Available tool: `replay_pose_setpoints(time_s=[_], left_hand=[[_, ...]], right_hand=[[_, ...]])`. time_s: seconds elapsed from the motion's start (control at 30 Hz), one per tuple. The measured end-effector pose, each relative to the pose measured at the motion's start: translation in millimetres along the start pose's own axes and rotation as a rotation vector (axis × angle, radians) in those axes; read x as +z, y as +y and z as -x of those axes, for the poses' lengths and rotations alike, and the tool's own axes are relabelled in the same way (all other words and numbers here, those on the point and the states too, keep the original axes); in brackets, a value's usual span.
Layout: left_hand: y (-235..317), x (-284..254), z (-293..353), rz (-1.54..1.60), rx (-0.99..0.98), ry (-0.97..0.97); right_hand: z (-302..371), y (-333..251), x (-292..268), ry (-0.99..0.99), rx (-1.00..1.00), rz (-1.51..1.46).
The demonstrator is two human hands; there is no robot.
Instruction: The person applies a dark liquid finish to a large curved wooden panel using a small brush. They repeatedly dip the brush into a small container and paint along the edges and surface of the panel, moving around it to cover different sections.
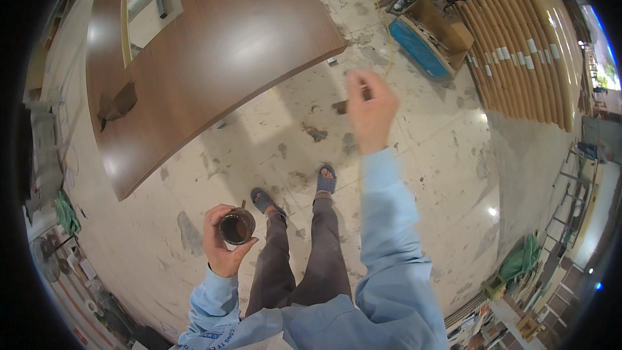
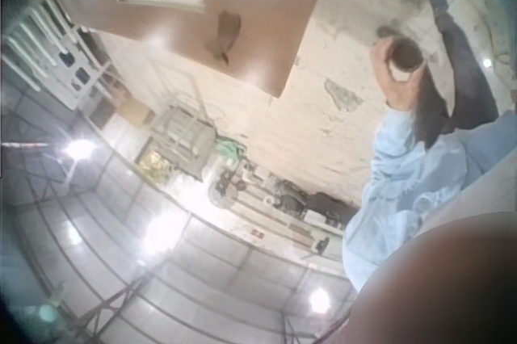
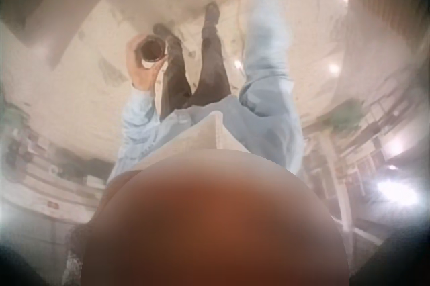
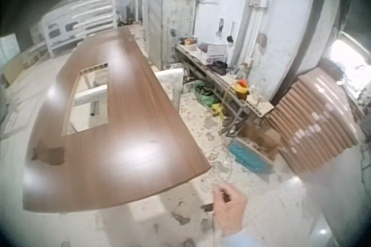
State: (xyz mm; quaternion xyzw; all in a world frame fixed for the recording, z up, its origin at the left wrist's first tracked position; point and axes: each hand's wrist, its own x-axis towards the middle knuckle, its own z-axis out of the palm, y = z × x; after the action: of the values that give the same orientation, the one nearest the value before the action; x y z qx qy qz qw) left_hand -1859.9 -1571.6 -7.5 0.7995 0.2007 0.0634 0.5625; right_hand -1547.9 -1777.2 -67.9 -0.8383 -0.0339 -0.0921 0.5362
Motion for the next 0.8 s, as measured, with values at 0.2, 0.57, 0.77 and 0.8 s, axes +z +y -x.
replay_pose_setpoints(time_s=[0.2,0.57,0.77,0.8], left_hand=[[4.7,3.8,-6.2,0.032,-0.009,-0.008],[-3.3,-10.4,8.1,0.069,-0.019,0.034],[-9.2,-21.2,16.6,0.096,-0.027,0.067],[-10.5,-22.0,18.1,0.078,-0.029,0.077]], right_hand=[[6.0,-2.3,16.2,0.043,-0.064,0.179],[-157.9,-69.8,64.7,-0.202,-0.519,-0.273],[-139.7,-27.2,64.5,-0.338,-0.459,-0.051],[-119.0,-21.3,47.1,-0.335,-0.365,-0.037]])
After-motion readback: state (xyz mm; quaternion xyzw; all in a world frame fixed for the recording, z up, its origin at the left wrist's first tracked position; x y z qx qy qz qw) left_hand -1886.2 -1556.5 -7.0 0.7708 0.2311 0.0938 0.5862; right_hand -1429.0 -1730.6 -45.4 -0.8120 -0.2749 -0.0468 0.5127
